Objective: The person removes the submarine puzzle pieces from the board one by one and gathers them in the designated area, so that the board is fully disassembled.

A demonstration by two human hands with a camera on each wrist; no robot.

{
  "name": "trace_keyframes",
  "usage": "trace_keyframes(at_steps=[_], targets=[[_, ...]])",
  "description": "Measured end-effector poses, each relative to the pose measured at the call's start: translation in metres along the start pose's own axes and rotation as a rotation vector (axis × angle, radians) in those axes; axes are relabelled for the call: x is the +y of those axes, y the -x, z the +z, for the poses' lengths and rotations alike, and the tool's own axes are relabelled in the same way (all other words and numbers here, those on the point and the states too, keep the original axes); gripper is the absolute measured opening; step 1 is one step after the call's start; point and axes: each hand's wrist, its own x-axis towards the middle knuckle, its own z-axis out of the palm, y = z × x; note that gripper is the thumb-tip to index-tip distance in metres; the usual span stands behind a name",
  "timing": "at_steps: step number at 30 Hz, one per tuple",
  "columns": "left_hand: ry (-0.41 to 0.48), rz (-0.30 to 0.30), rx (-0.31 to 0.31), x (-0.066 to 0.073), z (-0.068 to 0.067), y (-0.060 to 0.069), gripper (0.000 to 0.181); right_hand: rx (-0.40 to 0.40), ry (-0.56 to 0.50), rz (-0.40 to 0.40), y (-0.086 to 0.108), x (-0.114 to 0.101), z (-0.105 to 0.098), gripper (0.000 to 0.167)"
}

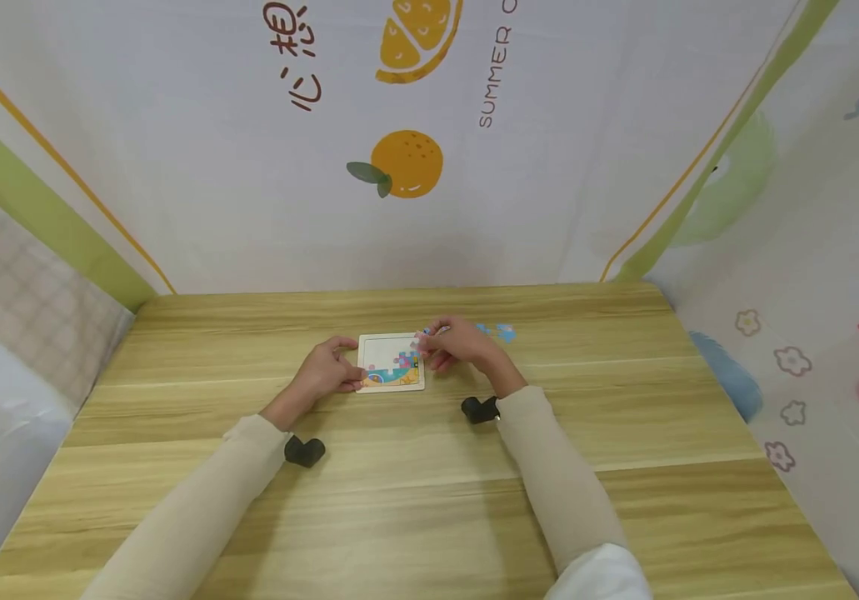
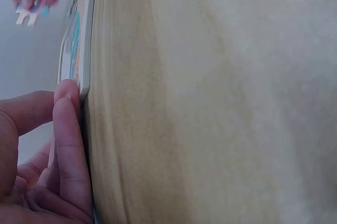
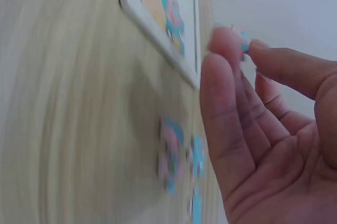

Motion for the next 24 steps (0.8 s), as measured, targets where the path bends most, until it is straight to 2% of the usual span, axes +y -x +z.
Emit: trace_keyframes(at_steps=[10, 19, 24], targets=[[-0.022, 0.001, -0.004, -0.002, -0.001, 0.001, 0.06, 0.129, 0.0, 0.064, 0.018, 0.022, -0.04, 0.036], [-0.023, 0.009, -0.005, -0.001, -0.001, -0.001, 0.061, 0.146, 0.011, 0.091, 0.032, 0.042, -0.058, 0.029], [-0.042, 0.01, -0.008, -0.001, -0.001, -0.002, 0.061, 0.138, 0.046, 0.102, 0.037, 0.049, -0.062, 0.036]])
